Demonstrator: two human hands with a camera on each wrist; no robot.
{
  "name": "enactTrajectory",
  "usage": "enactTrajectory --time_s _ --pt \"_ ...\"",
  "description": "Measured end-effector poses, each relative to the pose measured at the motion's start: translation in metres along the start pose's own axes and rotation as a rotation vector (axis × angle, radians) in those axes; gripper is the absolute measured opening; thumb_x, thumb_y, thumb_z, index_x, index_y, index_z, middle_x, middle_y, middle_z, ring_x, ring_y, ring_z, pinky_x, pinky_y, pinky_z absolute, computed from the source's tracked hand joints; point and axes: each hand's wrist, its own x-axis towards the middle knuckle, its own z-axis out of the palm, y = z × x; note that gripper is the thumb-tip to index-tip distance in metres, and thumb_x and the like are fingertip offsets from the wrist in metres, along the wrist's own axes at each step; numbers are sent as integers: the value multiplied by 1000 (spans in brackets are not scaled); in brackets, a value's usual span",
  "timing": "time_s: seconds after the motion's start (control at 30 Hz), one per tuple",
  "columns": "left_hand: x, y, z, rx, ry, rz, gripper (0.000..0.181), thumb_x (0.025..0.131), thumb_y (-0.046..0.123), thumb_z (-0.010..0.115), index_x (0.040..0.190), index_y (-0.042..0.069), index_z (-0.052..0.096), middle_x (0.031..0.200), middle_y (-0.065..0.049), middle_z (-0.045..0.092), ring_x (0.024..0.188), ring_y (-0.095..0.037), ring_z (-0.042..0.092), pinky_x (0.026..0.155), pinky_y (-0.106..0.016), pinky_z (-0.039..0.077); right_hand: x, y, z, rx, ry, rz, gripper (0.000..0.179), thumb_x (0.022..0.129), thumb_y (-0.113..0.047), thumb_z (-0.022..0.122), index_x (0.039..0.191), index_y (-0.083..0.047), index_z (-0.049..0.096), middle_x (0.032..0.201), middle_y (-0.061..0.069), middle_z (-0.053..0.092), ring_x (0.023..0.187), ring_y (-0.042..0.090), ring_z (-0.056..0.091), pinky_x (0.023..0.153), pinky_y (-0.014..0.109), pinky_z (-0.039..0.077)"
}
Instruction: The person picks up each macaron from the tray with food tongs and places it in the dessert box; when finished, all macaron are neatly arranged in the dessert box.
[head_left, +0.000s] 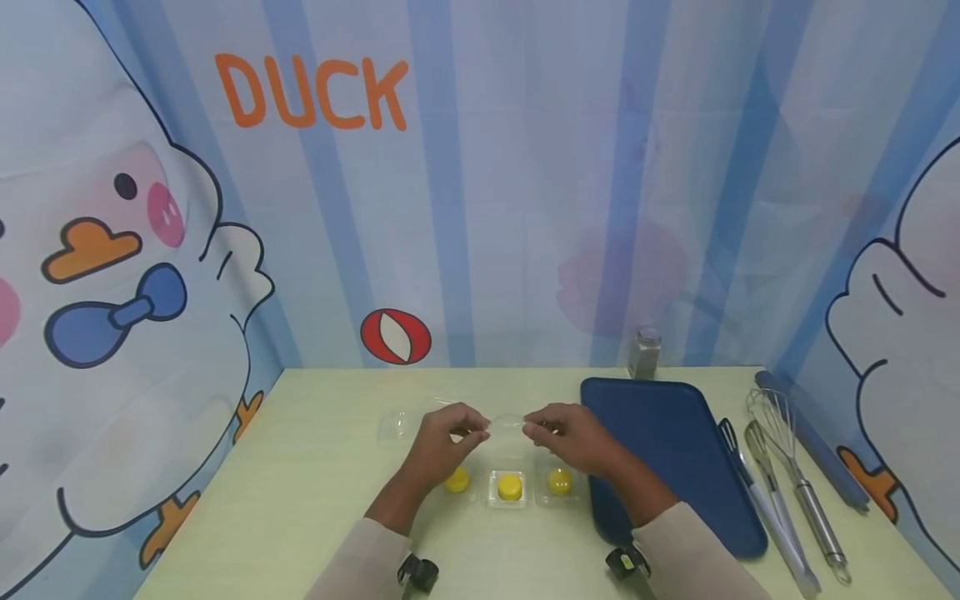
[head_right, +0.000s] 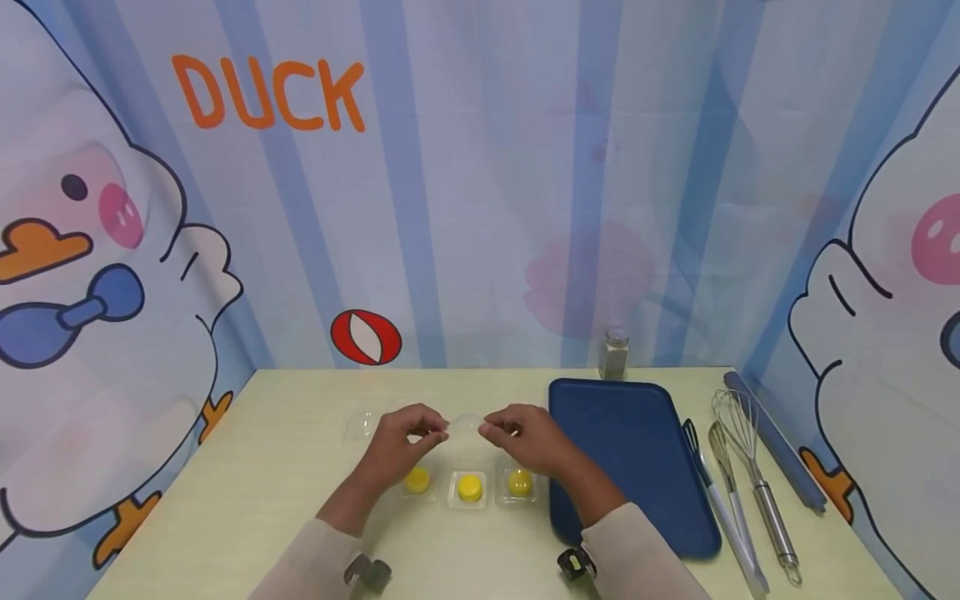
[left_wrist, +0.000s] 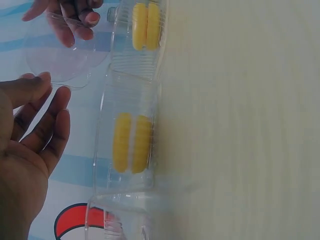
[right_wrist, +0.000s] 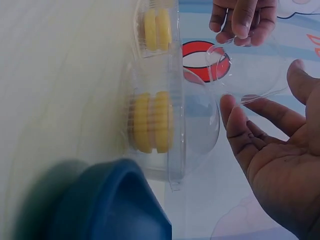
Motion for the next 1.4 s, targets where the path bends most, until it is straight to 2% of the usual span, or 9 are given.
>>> enactTrajectory --time_s 0.13,0.23,0.37,0.47,0.63,0.8,0.93,1.1,1.4 --pt "-3 0 -1 -16 -8 18 10 97 4 81 107 7 80 103 0 79 98 -17 76 91 -20 62 -1 1 -2 32 -24 13 47 112 -35 62 142 0 71 143 22 72 118 37 77 98 54 64" --pt "-5 -1 -3 -21 -15 43 11 96 2 81 104 8 80 102 -1 79 98 -18 77 91 -20 62 -2 -1 -3 37 -52 19 48 111 -37 64 143 -2 70 143 20 73 124 39 74 101 59 61" --pt "-8 -3 -5 -31 -55 67 11 96 4 82 105 9 80 106 -1 79 101 -20 77 92 -23 64 -5 -2 -4 23 -86 23 49 108 -38 69 143 -4 71 134 17 77 115 30 74 94 49 62" --pt "-10 -4 -7 -56 -105 72 14 95 9 85 107 11 80 112 -1 79 107 -21 76 95 -32 66 -8 -3 -4 19 -92 22 49 105 -37 73 142 -5 71 132 17 77 108 22 71 86 38 59" --pt "-14 -3 -12 -100 -178 60 23 92 19 89 113 15 79 121 -5 79 115 -26 74 100 -47 66 -12 -5 -3 23 -71 37 50 99 -36 81 139 -6 74 132 16 77 105 23 67 79 34 56" --pt "-17 0 -15 -36 -224 -1 38 93 31 89 125 13 78 133 -5 78 124 -28 72 102 -43 63 -15 -6 1 1 -48 49 52 95 -38 85 135 -5 75 132 14 76 106 24 66 82 37 55" --pt "-20 2 -17 20 -245 -26 51 92 36 89 133 9 77 138 -7 78 130 -31 71 107 -52 60 -18 -8 5 -17 -31 40 55 91 -38 89 134 -5 76 136 15 75 106 22 66 85 39 57" --pt "-24 2 -18 74 -275 -2 52 91 37 89 133 9 78 136 -6 79 132 -31 71 112 -57 57 -23 -9 9 -27 -37 28 60 87 -35 93 133 -3 75 137 16 75 109 25 67 87 43 59" --pt "-30 2 -14 116 -308 36 51 88 34 92 129 6 78 136 -7 76 130 -30 68 114 -55 55 -26 -11 18 -108 -42 31 65 80 -32 99 131 2 76 136 16 75 124 39 67 102 64 58"
